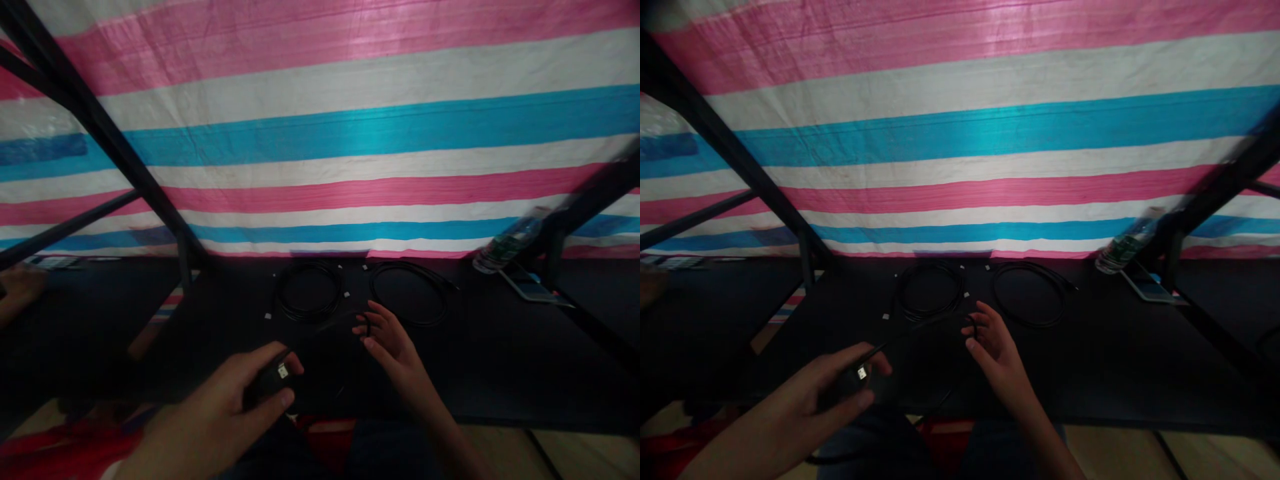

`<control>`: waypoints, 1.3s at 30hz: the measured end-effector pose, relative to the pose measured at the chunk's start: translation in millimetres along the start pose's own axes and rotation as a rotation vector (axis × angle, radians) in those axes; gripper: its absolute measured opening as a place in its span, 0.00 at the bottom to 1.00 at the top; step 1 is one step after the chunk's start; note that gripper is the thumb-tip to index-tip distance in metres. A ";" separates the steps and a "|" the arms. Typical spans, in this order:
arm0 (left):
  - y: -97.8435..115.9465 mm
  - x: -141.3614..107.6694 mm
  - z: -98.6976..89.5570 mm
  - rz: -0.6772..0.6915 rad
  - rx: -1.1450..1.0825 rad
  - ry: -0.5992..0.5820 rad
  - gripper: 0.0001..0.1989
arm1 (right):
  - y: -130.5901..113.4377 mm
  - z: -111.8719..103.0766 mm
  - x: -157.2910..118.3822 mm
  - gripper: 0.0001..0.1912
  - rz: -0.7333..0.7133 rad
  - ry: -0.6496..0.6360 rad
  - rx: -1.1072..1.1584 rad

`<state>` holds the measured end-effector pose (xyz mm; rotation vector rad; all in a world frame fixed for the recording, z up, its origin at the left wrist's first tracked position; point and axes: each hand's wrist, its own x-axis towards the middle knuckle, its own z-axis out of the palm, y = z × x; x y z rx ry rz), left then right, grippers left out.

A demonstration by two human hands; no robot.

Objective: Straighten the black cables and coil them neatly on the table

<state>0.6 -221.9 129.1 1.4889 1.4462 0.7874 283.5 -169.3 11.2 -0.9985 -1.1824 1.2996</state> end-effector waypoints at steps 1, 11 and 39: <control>0.3 0.2 1.5 0.032 0.049 -0.004 0.17 | -6.1 0.2 0.9 0.26 -0.052 0.001 -0.075; 36.6 4.0 30.7 0.054 0.406 -0.319 0.10 | -104.3 35.0 -20.5 0.27 -0.504 -0.580 -0.652; 29.4 68.6 27.8 0.085 -0.060 -0.079 0.13 | -92.2 9.9 28.7 0.14 0.152 -0.567 -0.205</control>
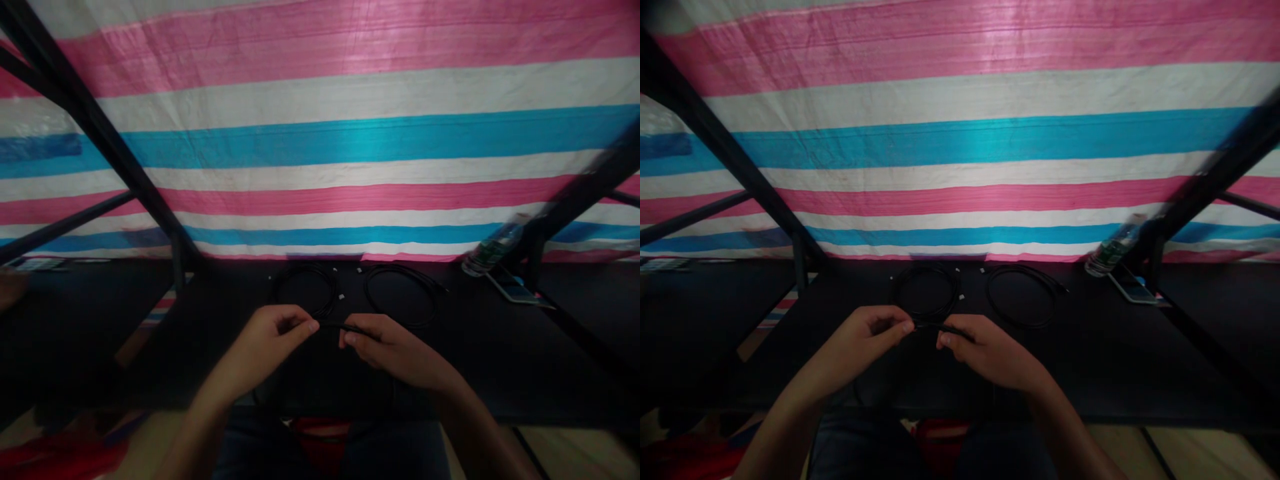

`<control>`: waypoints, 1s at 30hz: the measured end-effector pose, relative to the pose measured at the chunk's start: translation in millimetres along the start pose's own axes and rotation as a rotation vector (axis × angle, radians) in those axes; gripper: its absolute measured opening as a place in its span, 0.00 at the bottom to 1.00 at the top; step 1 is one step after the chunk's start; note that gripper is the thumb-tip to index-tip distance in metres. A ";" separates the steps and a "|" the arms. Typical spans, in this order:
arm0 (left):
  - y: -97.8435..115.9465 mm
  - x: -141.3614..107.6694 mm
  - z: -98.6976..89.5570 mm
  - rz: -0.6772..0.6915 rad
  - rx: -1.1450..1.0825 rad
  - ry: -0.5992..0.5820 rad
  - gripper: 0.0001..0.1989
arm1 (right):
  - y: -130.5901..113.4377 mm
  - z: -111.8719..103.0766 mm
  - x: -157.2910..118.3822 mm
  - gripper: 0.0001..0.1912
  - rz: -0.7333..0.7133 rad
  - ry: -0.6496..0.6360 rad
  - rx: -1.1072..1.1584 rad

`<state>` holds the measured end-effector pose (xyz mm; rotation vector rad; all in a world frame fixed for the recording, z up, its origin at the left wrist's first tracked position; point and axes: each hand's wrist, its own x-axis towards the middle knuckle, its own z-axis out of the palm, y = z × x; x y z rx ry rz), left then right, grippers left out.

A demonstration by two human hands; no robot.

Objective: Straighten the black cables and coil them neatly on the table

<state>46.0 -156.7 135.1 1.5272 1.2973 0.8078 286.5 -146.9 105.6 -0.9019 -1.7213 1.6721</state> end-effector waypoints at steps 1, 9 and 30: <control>-2.6 1.7 -0.3 -0.005 -0.033 0.001 0.13 | 1.4 1.0 1.9 0.15 -0.018 0.046 0.049; -79.5 -16.7 -16.7 -0.126 -0.335 0.003 0.16 | 8.3 -29.5 -1.4 0.13 -0.118 0.493 0.560; -82.4 -13.3 54.5 -0.295 -0.935 0.432 0.21 | 54.4 23.7 8.9 0.16 -0.174 0.733 0.825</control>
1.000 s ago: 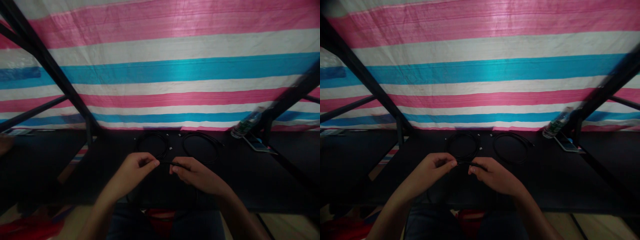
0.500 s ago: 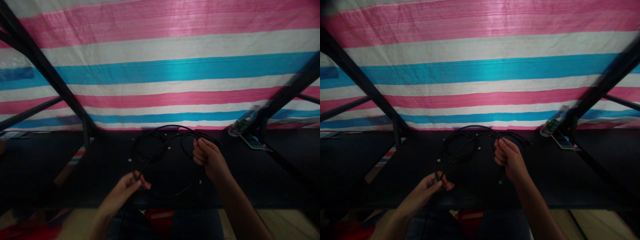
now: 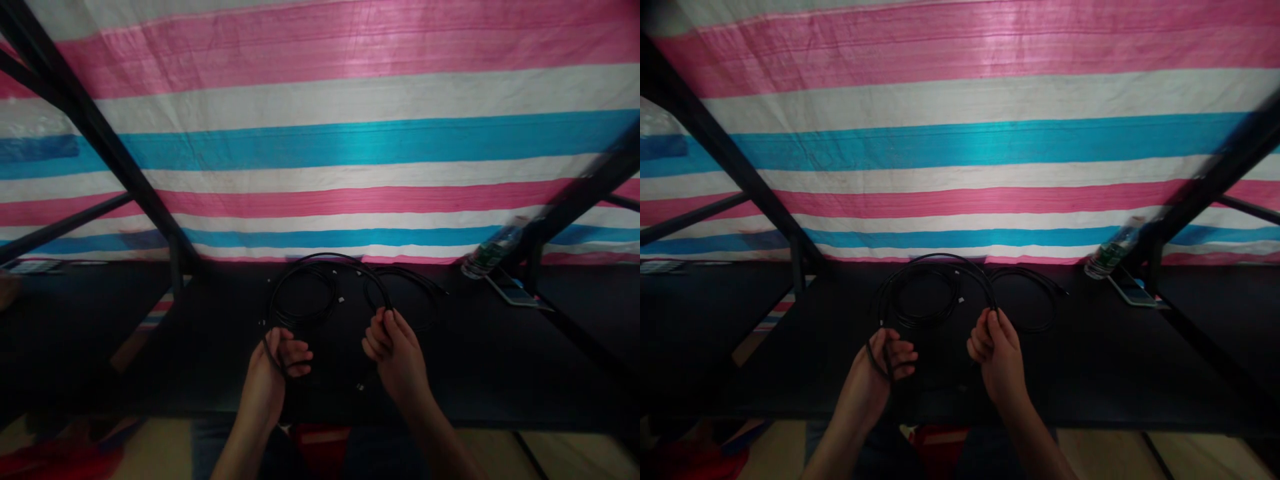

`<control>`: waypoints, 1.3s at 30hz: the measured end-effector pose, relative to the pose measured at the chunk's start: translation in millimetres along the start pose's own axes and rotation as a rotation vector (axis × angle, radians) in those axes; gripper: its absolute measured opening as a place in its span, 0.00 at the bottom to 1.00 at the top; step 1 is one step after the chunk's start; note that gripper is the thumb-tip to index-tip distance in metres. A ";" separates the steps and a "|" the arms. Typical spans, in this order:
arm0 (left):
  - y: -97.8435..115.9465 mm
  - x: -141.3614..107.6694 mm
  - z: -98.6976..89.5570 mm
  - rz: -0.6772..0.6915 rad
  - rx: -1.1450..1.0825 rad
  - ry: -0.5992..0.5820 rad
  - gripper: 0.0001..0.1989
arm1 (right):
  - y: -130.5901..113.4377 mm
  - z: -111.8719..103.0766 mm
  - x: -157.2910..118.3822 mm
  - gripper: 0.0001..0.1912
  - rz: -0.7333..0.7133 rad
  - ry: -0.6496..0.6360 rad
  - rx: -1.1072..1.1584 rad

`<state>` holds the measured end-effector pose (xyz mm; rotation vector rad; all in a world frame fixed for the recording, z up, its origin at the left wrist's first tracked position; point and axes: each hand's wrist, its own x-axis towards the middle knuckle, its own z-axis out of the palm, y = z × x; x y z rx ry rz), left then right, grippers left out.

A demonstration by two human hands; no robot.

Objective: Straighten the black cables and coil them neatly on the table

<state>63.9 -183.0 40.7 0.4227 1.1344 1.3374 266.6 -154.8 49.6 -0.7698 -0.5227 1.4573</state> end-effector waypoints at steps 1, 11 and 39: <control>0.5 -1.2 6.5 -0.018 -0.062 0.027 0.20 | 6.7 0.5 -4.2 0.16 -0.022 0.029 0.017; 6.5 -3.5 7.4 0.058 -0.318 0.129 0.18 | 5.2 -3.7 -5.0 0.15 -0.151 0.128 -0.012; 84.3 -38.5 67.6 0.987 0.067 0.274 0.04 | 37.9 30.5 -67.3 0.21 0.678 -0.024 0.226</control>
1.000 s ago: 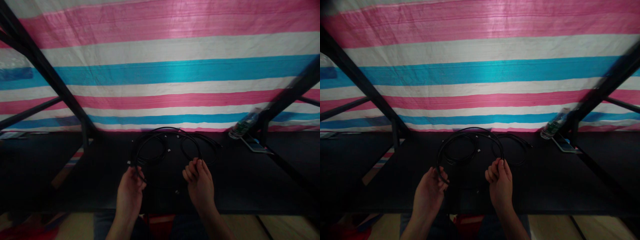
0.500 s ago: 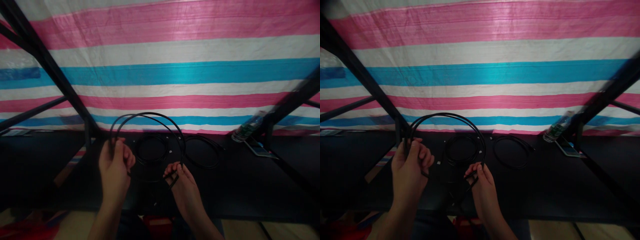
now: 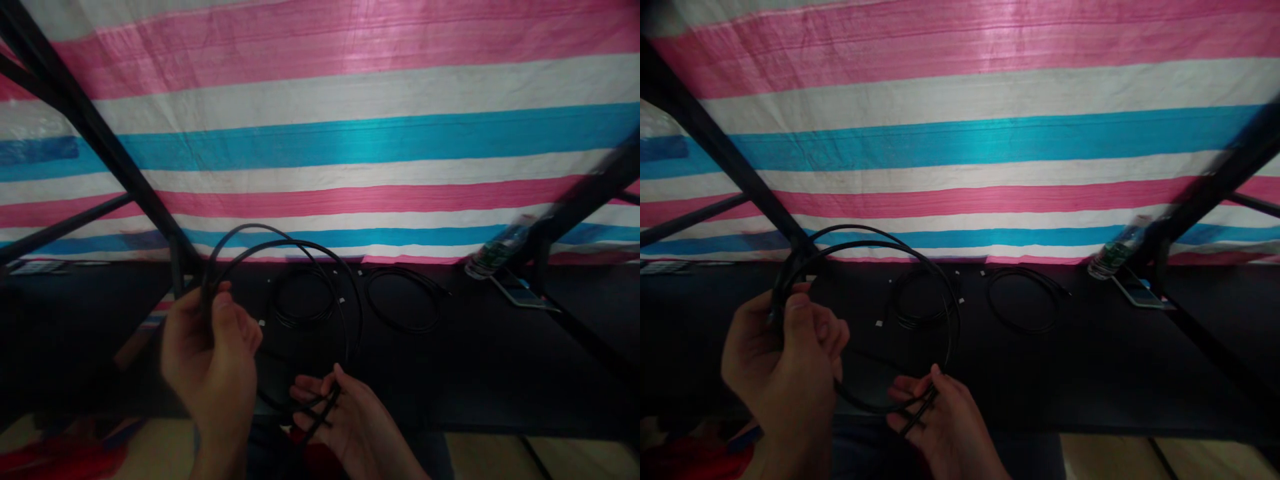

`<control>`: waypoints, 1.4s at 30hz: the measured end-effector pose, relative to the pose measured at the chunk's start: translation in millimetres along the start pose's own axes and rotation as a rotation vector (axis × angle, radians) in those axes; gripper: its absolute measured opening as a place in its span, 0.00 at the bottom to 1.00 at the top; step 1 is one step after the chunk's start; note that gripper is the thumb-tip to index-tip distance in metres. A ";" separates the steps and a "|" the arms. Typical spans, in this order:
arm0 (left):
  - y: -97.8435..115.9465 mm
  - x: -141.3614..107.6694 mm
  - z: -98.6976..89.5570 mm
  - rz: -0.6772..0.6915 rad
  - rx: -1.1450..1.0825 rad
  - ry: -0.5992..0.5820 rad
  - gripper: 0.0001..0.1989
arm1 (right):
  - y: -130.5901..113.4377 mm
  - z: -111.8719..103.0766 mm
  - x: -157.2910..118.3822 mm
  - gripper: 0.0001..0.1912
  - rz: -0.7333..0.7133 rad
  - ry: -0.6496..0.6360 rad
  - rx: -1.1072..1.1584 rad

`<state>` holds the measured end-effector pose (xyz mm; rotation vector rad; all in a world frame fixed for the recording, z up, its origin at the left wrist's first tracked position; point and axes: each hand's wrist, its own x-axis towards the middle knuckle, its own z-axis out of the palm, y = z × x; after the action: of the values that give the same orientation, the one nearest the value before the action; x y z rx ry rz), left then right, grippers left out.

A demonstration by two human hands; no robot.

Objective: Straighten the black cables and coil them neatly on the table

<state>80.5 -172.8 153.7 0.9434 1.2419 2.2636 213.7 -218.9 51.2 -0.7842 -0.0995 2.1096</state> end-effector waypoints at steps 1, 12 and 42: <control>1.6 -1.6 0.4 -0.002 -0.012 0.009 0.04 | 4.4 -1.7 1.8 0.21 0.016 0.001 0.014; -11.9 -10.8 -26.8 -0.413 -0.094 -0.144 0.14 | -25.5 -8.5 28.6 0.14 -0.732 0.091 -0.072; -39.7 11.7 -6.9 -0.207 0.591 -1.226 0.14 | -128.7 33.3 14.0 0.08 -0.605 -0.359 -1.691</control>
<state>68.0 -148.5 121.8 1.8531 1.2320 0.7479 279.1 -120.9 114.3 -0.9941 -2.1611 1.1509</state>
